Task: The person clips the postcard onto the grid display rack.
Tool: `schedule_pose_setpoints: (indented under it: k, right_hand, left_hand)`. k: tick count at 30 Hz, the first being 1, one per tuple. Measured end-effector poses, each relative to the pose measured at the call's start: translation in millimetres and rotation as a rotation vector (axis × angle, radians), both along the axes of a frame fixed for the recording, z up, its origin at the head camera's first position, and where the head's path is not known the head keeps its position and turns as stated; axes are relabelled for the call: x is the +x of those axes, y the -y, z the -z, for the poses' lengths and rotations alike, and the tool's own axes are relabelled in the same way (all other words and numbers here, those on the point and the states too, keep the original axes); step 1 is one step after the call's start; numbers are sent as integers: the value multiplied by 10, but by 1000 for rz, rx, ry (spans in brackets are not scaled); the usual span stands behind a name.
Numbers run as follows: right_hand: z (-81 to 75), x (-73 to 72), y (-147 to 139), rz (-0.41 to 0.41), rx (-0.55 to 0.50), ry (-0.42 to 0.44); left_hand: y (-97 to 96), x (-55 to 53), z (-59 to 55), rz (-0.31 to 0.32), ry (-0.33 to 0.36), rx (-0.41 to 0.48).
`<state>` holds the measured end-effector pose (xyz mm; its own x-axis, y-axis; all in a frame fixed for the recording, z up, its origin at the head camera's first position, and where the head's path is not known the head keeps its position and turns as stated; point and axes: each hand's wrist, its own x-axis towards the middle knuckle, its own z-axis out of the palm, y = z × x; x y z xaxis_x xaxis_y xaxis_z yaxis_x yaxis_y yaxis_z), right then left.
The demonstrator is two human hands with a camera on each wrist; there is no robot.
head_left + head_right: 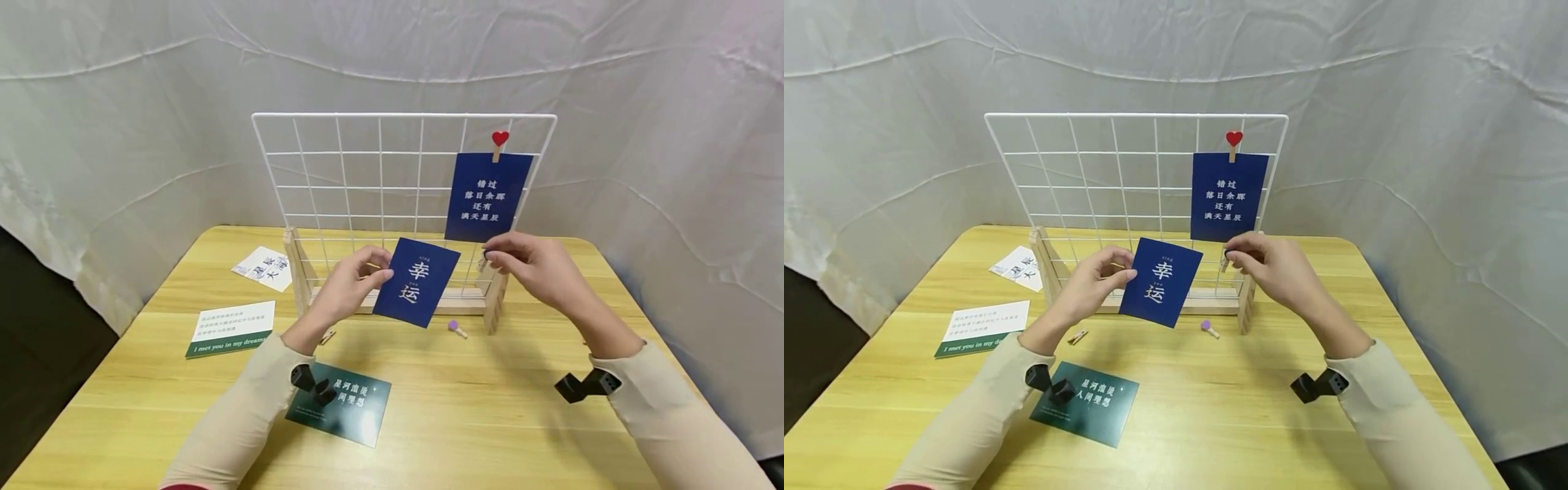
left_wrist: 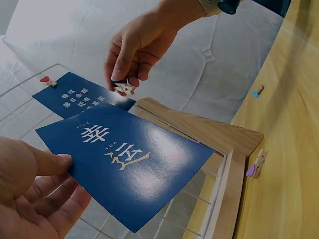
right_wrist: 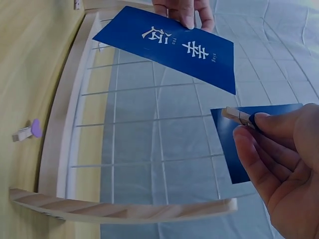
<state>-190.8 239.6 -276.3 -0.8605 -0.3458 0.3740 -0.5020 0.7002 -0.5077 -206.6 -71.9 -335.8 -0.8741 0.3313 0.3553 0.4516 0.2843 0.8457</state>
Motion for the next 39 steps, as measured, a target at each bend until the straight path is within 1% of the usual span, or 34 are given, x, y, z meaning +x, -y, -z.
schedule_pose_setpoints:
  k: [5, 9, 17, 21, 27, 31, 34, 39]
  right_hand:
    - [-83, -12, 54, 10, 7, -27]
    - [-139, -18, 101, 25, 2, -40]
    - [-263, -50, 186, 58, -64, -84]
    - [-330, -82, 223, 42, -93, -83]
    - [-438, -116, 278, 37, -75, -127]
    - [-500, -126, 311, 47, -61, -132]
    - [-541, -141, 338, 46, -56, -142]
    - [-603, -177, 365, 30, -48, -194]
  left_hand:
    - [-11, -20, -46, -15, -23, 19]
    - [-26, -40, -69, -42, -28, 31]
    - [-77, -72, -162, -71, -46, 89]
    - [-84, -85, -186, -74, -57, 116]
    - [-97, -117, -216, -88, -64, 148]
    - [-104, -131, -243, -96, -68, 166]
    - [-107, -144, -255, -101, -84, 173]
    - [-115, -172, -276, -111, -103, 176]
